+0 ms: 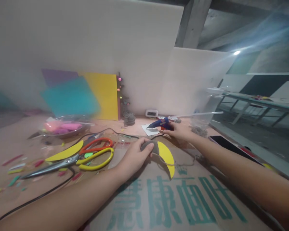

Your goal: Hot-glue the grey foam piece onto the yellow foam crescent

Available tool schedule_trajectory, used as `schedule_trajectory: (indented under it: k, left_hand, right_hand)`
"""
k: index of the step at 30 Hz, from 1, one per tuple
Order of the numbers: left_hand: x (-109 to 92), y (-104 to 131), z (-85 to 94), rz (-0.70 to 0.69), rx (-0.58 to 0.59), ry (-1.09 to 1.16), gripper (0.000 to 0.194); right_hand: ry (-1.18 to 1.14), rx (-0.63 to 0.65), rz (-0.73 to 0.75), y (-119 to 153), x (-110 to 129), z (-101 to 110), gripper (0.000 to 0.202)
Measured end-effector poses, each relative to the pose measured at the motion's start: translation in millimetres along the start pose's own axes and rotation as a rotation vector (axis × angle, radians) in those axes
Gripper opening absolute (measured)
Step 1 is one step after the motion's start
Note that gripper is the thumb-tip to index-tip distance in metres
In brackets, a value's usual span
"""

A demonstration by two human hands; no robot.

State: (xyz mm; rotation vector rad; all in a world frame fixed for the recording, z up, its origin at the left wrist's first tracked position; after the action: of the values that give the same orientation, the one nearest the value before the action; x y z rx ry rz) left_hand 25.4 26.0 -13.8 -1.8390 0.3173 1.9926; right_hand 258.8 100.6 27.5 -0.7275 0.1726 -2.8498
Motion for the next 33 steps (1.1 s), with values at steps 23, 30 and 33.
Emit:
schedule_trajectory:
  k: [23, 30, 33]
  left_hand:
    - [-5.8, 1.6, 8.0, -0.038, -0.125, -0.128, 0.032]
    - [-12.2, 3.3, 6.1, -0.033, -0.133, -0.131, 0.021]
    - [-13.7, 4.5, 7.6, 0.007, -0.195, -0.057, 0.019]
  right_hand:
    - [-0.301, -0.058, -0.079, 60.6, 20.6, 29.9, 0.03]
    - [-0.139, -0.187, -0.055, 117.9, 11.0, 15.9, 0.032]
    - [-0.061, -0.224, 0.037, 132.6, 9.2, 9.4, 0.032]
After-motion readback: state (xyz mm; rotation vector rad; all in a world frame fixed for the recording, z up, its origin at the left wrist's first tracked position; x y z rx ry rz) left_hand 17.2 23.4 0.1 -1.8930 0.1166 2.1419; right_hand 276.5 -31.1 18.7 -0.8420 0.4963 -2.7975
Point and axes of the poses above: each hand's wrist, its own y-axis away from the middle knuckle, its own z-axis out of the back of the hand, x = y × z, the point moved 2 cm from there along -y, towards the middle knuckle, and after that the axes turned 4 degrees about x, right-handed, at the moved point
